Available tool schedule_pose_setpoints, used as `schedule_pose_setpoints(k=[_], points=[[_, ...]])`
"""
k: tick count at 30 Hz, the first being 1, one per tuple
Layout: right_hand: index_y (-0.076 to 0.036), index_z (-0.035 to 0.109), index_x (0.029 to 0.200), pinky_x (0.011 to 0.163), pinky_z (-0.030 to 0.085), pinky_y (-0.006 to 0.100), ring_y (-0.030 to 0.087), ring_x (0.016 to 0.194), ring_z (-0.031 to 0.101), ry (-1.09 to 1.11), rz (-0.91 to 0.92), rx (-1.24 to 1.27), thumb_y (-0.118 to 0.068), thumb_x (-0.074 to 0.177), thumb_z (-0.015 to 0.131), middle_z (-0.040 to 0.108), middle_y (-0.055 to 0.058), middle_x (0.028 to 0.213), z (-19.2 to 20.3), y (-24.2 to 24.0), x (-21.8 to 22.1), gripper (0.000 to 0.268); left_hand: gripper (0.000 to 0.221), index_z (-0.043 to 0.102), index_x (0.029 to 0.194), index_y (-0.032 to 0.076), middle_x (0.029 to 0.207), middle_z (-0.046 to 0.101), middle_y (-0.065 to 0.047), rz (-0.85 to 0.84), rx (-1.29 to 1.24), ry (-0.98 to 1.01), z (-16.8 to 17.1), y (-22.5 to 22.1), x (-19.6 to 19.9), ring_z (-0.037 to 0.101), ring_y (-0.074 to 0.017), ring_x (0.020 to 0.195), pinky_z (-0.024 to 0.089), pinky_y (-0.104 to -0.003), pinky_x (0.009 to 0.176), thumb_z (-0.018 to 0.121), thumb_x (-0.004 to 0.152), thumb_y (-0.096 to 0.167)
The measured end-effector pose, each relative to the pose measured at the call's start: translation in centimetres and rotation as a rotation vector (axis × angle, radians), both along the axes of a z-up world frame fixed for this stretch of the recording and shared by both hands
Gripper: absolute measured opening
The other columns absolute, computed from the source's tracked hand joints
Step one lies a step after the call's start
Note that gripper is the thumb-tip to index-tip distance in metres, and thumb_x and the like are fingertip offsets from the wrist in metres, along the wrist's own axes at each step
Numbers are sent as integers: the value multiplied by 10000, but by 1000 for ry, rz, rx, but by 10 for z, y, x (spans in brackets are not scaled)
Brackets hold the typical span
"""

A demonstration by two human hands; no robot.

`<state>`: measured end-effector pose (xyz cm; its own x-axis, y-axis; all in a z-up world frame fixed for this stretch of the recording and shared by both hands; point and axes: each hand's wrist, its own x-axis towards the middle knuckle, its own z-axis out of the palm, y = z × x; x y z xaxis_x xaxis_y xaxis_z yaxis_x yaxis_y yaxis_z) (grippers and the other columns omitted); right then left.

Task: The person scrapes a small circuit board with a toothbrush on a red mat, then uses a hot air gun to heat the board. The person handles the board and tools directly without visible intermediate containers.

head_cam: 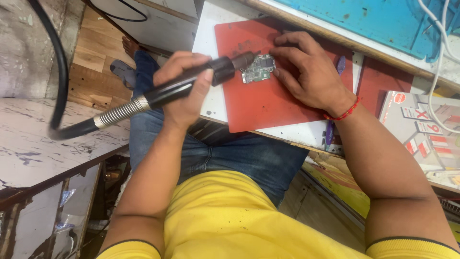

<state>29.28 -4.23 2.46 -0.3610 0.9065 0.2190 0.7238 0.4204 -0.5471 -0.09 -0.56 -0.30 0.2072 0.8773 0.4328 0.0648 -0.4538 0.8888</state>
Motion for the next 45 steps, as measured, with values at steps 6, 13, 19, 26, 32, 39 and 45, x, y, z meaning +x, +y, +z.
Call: schedule_pose_setpoints(k=[6,13,19,26,32,39,45], points=[[4,659,1296,1102,500,429,363,1316,571,-12,18,27,-72,963,754,573,170,1392,0,4,2,354,203,710,1071,22,1000,736,-127,-85,85,44,3,6,0,742,-200,903,597,-298,843,745,979,200],[9,650,1320,1106,507,426,364,1331,576,7,13,3,-62,990,750,561,178,1419,-1,2,4,353,185,699,1030,1,1005,735,-141,-232,132,-12,6,5,-1,754,-223,884,597,-288,806,751,931,148],[8,653,1329,1094,514,417,360,1333,579,-11,12,4,-62,988,757,559,173,1425,-3,-1,4,363,170,704,1024,-4,1008,736,-141,-158,127,-3,3,2,-1,754,-218,880,603,-293,805,756,932,130],[7,660,1341,1091,518,410,353,1336,579,-41,7,12,-78,999,762,552,165,1434,-4,-1,5,367,179,710,1033,1,1005,732,-143,-190,120,-19,2,3,-1,747,-206,871,600,-277,785,758,923,133],[6,660,1335,1098,516,413,354,1341,575,-33,3,5,-77,1000,758,549,165,1438,-4,-1,5,359,180,707,1037,-1,1009,731,-143,-185,131,-1,3,3,-2,748,-212,876,598,-282,791,764,920,123],[7,659,1331,1097,517,414,351,1342,577,-22,0,-6,-72,996,753,554,165,1432,-3,-1,4,357,176,708,1026,0,1007,734,-143,-181,140,16,3,3,-1,752,-216,873,597,-285,792,764,916,126],[11,657,1332,1098,519,408,350,1343,577,-23,14,8,-70,996,761,554,165,1429,-4,-1,5,361,181,701,1039,4,1001,741,-133,-170,112,-7,3,3,0,751,-202,856,603,-278,788,752,939,147]])
